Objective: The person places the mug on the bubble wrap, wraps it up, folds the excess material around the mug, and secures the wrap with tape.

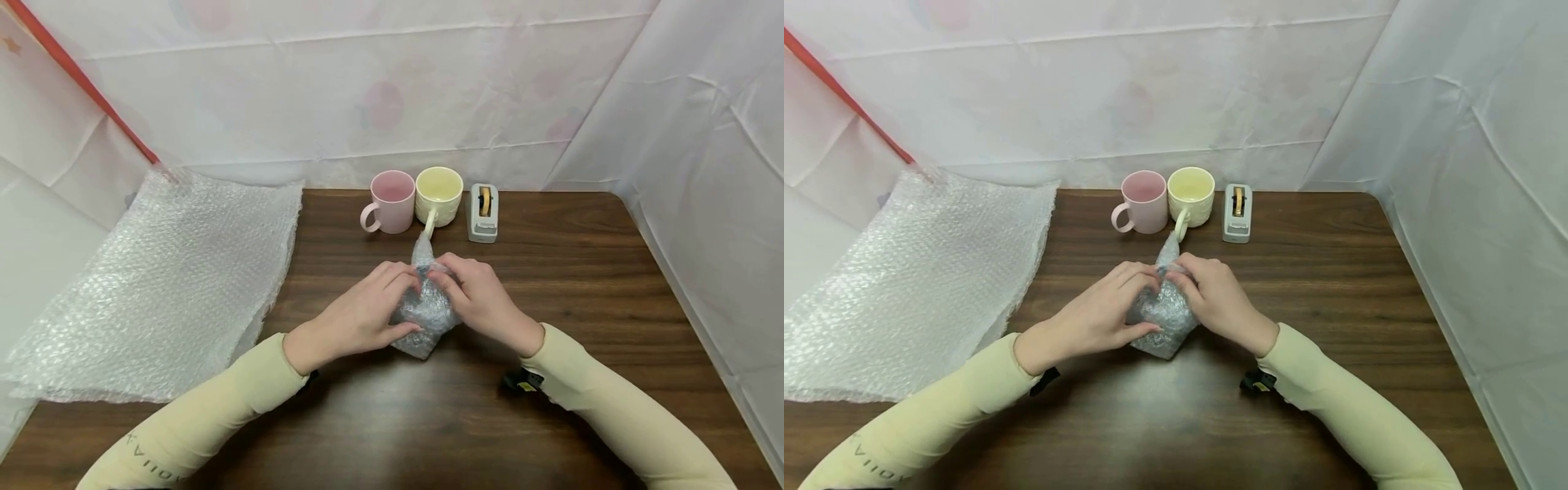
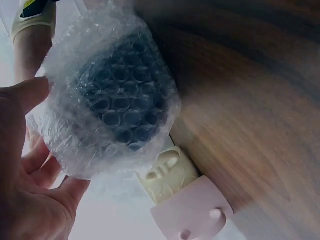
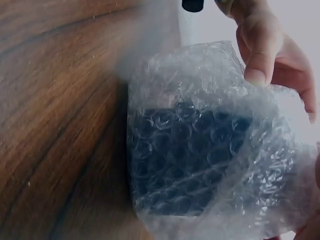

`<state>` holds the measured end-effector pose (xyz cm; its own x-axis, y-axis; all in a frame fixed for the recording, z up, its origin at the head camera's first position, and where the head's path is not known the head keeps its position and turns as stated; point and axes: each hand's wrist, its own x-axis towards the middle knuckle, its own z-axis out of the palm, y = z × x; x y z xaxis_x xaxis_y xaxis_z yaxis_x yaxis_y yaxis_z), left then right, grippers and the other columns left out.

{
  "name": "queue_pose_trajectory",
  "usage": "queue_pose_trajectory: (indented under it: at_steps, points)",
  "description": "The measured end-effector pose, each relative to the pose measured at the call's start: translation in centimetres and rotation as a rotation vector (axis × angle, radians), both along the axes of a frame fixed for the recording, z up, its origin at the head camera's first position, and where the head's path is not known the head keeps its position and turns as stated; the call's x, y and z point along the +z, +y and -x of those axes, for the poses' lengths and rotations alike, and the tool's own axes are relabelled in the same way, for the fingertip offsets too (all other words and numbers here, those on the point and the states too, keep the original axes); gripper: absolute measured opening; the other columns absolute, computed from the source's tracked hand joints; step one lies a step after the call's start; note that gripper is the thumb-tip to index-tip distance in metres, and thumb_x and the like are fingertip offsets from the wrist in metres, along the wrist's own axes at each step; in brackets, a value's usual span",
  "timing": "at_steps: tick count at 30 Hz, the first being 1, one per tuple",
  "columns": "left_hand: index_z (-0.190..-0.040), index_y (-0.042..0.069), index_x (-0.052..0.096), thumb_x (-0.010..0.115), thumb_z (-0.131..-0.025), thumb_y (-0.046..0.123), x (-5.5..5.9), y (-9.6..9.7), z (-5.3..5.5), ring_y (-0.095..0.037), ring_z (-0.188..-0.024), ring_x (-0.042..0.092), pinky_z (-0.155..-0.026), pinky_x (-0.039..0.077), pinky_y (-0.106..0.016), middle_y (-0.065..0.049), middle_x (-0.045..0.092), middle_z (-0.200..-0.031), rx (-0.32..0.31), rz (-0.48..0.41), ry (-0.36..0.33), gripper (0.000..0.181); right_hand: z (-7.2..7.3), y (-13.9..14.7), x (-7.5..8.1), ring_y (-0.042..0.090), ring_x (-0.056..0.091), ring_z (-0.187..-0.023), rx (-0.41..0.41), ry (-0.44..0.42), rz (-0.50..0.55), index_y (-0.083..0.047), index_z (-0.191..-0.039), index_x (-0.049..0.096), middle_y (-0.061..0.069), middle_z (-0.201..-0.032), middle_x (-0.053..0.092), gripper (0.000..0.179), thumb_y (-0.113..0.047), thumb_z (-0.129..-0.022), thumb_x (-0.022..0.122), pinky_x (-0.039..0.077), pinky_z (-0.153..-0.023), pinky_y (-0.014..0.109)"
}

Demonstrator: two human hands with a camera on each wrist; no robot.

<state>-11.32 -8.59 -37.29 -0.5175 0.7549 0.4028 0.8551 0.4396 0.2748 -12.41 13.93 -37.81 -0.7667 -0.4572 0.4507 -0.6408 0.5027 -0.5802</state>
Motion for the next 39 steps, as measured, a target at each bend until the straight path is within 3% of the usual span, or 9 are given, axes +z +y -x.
queue_pose_trajectory:
  at_steps: [4,7,13,17,20,26,29,35,39]
  points:
    - [-0.111,0.005,0.052,0.088,-0.077,0.023,-0.1,0.1,0.0,-0.02,-0.107,0.051,-0.095,0.044,-0.029,-0.007,0.051,-0.119,-0.002,-0.034,-0.021,0.053,0.1,0.6,-0.2,0.016,0.045,-0.083,0.056,0.005,-0.003,-0.009,-0.1,0.064,-0.001,-0.086,0.051,0.016,-0.014,-0.104,0.05,0.039,-0.07,0.032]
    - [-0.107,0.006,0.056,0.086,-0.079,0.024,-0.3,0.1,0.0,-0.023,-0.112,0.051,-0.1,0.043,-0.03,-0.007,0.054,-0.119,-0.021,0.001,0.01,0.045,0.1,1.3,-0.2,0.018,0.043,-0.09,0.094,-0.022,0.0,-0.007,-0.108,0.065,-0.001,-0.09,0.05,0.021,-0.011,-0.104,0.044,0.036,-0.075,0.034]
    - [-0.102,0.008,0.062,0.083,-0.083,0.027,-0.5,0.2,0.1,-0.029,-0.127,0.05,-0.114,0.029,-0.029,-0.006,0.061,-0.111,-0.066,0.052,0.066,0.034,-0.1,3.6,0.7,0.015,0.047,-0.088,0.105,-0.108,0.0,-0.006,-0.126,0.059,-0.003,-0.09,0.051,0.035,-0.007,-0.091,0.058,0.039,-0.074,0.031]
    - [-0.101,0.007,0.062,0.083,-0.083,0.027,-0.4,0.2,0.2,-0.03,-0.128,0.05,-0.115,0.028,-0.028,-0.005,0.062,-0.106,-0.077,0.045,0.077,0.034,0.1,5.3,1.0,0.013,0.052,-0.075,0.128,-0.219,-0.003,-0.014,-0.113,0.063,-0.004,-0.082,0.053,0.029,-0.012,-0.088,0.076,0.044,-0.065,0.028]
    - [-0.1,0.007,0.062,0.083,-0.083,0.027,-0.3,0.2,0.2,-0.031,-0.127,0.05,-0.115,0.028,-0.029,-0.005,0.062,-0.103,-0.081,0.044,0.083,0.034,0.3,6.4,1.1,0.013,0.053,-0.07,0.223,-0.305,-0.007,-0.02,-0.098,0.066,-0.006,-0.082,0.058,0.02,-0.013,-0.085,0.08,0.044,-0.058,0.027]
    - [-0.099,0.006,0.061,0.085,-0.081,0.027,-0.1,0.1,0.3,-0.032,-0.127,0.051,-0.115,0.029,-0.03,-0.005,0.061,-0.101,-0.093,0.041,0.093,0.036,0.7,6.0,0.7,0.012,0.058,-0.08,0.378,-0.301,0.087,-0.022,-0.092,0.073,-0.006,-0.09,0.066,0.018,-0.005,-0.086,0.077,0.049,-0.067,0.027]
    - [-0.098,0.005,0.062,0.085,-0.08,0.027,-0.1,0.0,0.4,-0.031,-0.127,0.051,-0.115,0.029,-0.029,-0.005,0.062,-0.1,-0.101,0.035,0.089,0.036,0.6,4.9,0.2,0.013,0.058,-0.08,0.314,-0.262,0.156,-0.017,-0.094,0.074,-0.003,-0.088,0.066,0.019,0.0,-0.084,0.077,0.049,-0.069,0.027]
    - [-0.098,0.004,0.062,0.087,-0.078,0.028,0.0,-0.2,0.6,-0.03,-0.125,0.052,-0.114,0.032,-0.029,-0.008,0.063,-0.106,-0.097,0.018,0.082,0.04,0.0,3.1,-0.1,0.015,0.058,-0.077,0.05,-0.293,0.189,-0.008,-0.099,0.064,0.001,-0.087,0.063,0.024,-0.007,-0.082,0.082,0.048,-0.065,0.026]
    - [-0.099,0.005,0.058,0.091,-0.073,0.026,0.0,-0.4,0.8,-0.022,-0.114,0.056,-0.1,0.045,-0.027,-0.008,0.057,-0.115,-0.054,-0.036,0.0,0.047,-0.3,2.5,0.0,0.017,0.054,-0.072,-0.034,-0.3,0.154,-0.009,-0.094,0.054,0.003,-0.085,0.056,0.031,-0.013,-0.083,0.083,0.045,-0.06,0.026]
